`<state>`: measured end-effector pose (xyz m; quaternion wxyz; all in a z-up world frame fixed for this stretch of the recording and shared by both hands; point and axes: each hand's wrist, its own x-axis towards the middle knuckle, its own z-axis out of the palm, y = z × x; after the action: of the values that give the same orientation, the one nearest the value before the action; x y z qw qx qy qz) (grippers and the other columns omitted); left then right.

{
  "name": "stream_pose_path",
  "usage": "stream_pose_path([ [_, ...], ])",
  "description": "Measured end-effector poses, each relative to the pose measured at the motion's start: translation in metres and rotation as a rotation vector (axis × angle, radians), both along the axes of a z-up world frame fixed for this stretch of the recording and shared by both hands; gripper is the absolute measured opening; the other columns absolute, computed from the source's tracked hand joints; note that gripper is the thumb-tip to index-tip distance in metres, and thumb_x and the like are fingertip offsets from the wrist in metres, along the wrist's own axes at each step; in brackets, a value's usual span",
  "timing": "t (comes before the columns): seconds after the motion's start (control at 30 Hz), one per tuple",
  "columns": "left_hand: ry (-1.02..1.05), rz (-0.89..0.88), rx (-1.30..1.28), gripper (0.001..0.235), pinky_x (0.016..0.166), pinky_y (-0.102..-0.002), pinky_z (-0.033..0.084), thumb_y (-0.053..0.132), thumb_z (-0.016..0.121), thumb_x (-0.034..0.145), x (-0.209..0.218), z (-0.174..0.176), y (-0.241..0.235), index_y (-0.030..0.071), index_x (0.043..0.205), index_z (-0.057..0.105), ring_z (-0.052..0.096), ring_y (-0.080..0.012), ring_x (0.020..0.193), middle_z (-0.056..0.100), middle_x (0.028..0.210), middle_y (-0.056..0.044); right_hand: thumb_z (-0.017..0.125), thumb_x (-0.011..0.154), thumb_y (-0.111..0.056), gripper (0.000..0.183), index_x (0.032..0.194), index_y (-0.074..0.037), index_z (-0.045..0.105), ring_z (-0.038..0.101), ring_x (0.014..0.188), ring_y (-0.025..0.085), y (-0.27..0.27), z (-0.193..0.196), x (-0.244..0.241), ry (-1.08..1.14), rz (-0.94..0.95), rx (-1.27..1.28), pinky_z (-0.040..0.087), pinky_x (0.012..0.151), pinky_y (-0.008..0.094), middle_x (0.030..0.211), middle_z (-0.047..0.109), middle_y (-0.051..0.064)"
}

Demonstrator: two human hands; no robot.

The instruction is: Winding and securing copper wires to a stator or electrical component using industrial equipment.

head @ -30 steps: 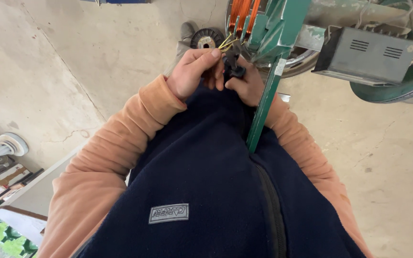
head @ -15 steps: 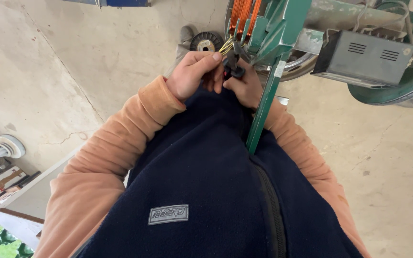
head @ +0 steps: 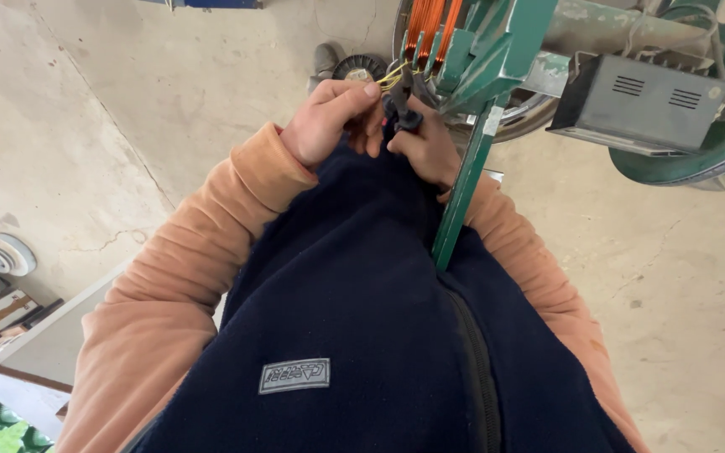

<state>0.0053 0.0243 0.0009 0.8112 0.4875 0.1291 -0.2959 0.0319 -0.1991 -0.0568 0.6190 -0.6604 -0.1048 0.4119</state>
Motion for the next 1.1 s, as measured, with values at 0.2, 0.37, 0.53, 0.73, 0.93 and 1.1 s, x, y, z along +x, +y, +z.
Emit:
stream_pose_path([
  [0.2,0.004,0.004,0.01,0.046,0.059,-0.025,0.045,0.037,0.043,0.11,0.004,0.0,0.003,0.007,0.08,0.061,0.058,-0.0113,0.061,0.068,0.071,-0.007,0.062,0.075,-0.003,0.043,0.119,0.0,0.062,0.06,0.093,0.016,0.003,0.01,0.003,-0.055,0.018,0.017,0.05,0.086,0.029,0.098,0.063,0.005],
  [0.37,-0.015,-0.009,0.021,0.046,0.059,-0.024,0.045,0.037,0.043,0.11,0.004,0.0,0.003,0.007,0.08,0.062,0.059,-0.011,0.061,0.068,0.071,-0.007,0.061,0.075,-0.003,0.047,0.122,0.0,0.061,0.059,0.09,0.016,0.004,0.009,0.006,-0.013,-0.006,0.03,0.05,0.082,0.029,0.097,0.061,0.005],
  [0.53,-0.019,-0.002,0.029,0.047,0.059,-0.025,0.045,0.037,0.043,0.111,0.004,0.002,0.003,0.007,0.08,0.061,0.058,-0.0107,0.061,0.068,0.072,-0.007,0.061,0.076,-0.003,0.045,0.121,0.0,0.061,0.061,0.088,0.016,0.005,0.005,0.007,-0.028,0.016,0.038,0.05,0.081,0.03,0.094,0.063,0.004],
  [0.73,-0.009,-0.003,0.025,0.045,0.06,-0.024,0.046,0.037,0.043,0.11,0.004,0.005,0.008,0.007,0.082,0.063,0.06,-0.0113,0.062,0.069,0.074,-0.006,0.06,0.08,0.001,0.022,0.102,0.0,0.062,0.061,0.085,0.018,0.001,0.004,0.004,-0.039,0.003,0.039,0.05,0.078,0.031,0.088,0.064,0.005],
  [0.93,-0.168,-0.232,0.243,0.04,0.065,-0.029,0.05,0.035,0.046,0.11,-0.01,-0.025,0.014,0.007,0.088,0.065,0.065,-0.0158,0.07,0.072,0.078,-0.007,0.059,0.078,-0.003,0.039,0.117,0.0,0.064,0.069,0.096,0.021,-0.026,0.029,-0.005,-0.099,0.06,-0.001,0.055,0.087,0.032,0.1,0.072,0.009],
  [1.1,-0.711,-0.651,0.676,0.024,0.07,-0.049,0.053,0.032,0.056,0.103,0.006,-0.068,-0.059,0.011,0.102,0.068,0.068,-0.0397,0.082,0.071,0.087,-0.016,0.07,0.077,-0.013,0.046,0.122,-0.005,0.066,0.066,0.1,0.042,-0.097,0.047,-0.05,-0.341,0.125,-0.573,0.052,0.083,0.047,0.105,0.071,0.021],
])
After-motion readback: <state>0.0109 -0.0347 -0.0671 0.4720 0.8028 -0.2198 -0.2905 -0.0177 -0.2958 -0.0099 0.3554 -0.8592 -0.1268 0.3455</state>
